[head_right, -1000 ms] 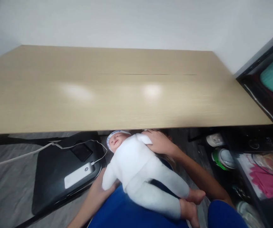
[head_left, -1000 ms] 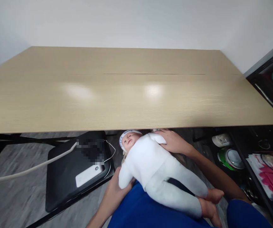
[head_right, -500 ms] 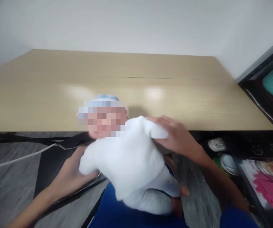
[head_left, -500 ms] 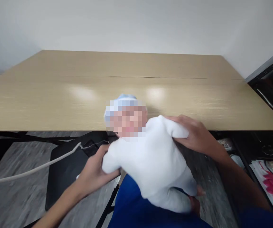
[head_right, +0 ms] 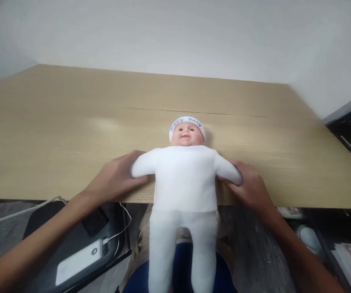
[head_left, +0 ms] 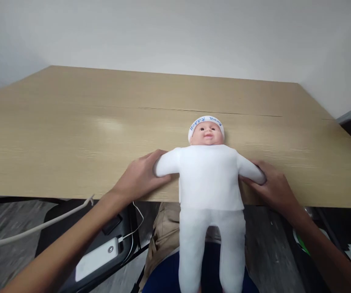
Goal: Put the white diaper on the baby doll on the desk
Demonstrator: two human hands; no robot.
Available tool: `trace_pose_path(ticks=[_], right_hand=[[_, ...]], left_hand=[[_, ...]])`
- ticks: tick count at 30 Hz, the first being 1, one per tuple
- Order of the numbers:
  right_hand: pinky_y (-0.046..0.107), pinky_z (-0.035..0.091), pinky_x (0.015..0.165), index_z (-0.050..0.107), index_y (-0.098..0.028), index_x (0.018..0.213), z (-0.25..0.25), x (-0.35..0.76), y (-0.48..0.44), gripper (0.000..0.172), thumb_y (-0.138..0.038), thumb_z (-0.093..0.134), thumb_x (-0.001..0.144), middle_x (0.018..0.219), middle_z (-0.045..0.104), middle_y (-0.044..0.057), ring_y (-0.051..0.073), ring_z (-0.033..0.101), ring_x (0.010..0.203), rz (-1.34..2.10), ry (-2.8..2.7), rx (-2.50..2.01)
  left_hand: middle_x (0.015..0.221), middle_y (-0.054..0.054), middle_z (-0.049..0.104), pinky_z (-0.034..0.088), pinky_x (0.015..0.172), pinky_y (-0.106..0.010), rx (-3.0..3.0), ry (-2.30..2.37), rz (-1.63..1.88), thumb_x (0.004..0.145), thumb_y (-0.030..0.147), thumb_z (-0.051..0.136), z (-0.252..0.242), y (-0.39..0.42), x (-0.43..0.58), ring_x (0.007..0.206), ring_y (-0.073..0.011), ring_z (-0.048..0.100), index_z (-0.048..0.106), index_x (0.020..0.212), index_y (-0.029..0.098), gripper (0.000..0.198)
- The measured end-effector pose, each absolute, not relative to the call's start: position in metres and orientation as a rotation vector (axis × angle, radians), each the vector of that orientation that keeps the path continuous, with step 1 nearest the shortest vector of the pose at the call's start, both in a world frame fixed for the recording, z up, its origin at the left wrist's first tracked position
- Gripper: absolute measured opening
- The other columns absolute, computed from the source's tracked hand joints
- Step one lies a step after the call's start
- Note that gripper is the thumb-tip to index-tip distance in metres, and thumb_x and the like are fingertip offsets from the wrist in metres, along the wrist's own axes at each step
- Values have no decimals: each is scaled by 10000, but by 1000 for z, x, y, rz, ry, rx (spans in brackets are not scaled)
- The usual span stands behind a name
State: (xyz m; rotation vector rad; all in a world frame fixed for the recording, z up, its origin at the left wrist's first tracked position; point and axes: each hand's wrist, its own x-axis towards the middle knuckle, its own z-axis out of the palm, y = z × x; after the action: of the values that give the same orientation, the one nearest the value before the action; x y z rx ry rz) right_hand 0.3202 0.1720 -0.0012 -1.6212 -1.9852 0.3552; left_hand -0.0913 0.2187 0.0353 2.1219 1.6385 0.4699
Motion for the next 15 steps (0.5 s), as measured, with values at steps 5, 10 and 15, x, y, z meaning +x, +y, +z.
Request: trace_pose_path(ticks=[5,10,15], right_hand=[[517,617,829,674,-334,1364,-15,325,161,386,-563,637,1055,1186,801,112,392,758,1046,247,-2049,-1601],[521,602,826,673,-285,1351,-18,320,204,405,-578,590,1085,1178,787,145,399,742,1032,173,-2081,-1625],[511,588,863,719,-248,1234,-19,321,289,498,-684,536,1077,1113,793,161,396,727,1003,37,-2112,-1605]], left_hand=[[1138,-138,815,555,798,-416,2198,1727,418,937,657,665,25,219,-104,1038,-372,740,720,1266,222,549],[1090,-141,777,525,812,-399,2234,1741,410,1025,641,601,19,259,-101,999,-335,707,679,1173,195,477],[1151,-171,758,513,844,-398,2251,1826,457,1017,652,672,16,330,-90,1039,-348,682,672,1179,162,517]])
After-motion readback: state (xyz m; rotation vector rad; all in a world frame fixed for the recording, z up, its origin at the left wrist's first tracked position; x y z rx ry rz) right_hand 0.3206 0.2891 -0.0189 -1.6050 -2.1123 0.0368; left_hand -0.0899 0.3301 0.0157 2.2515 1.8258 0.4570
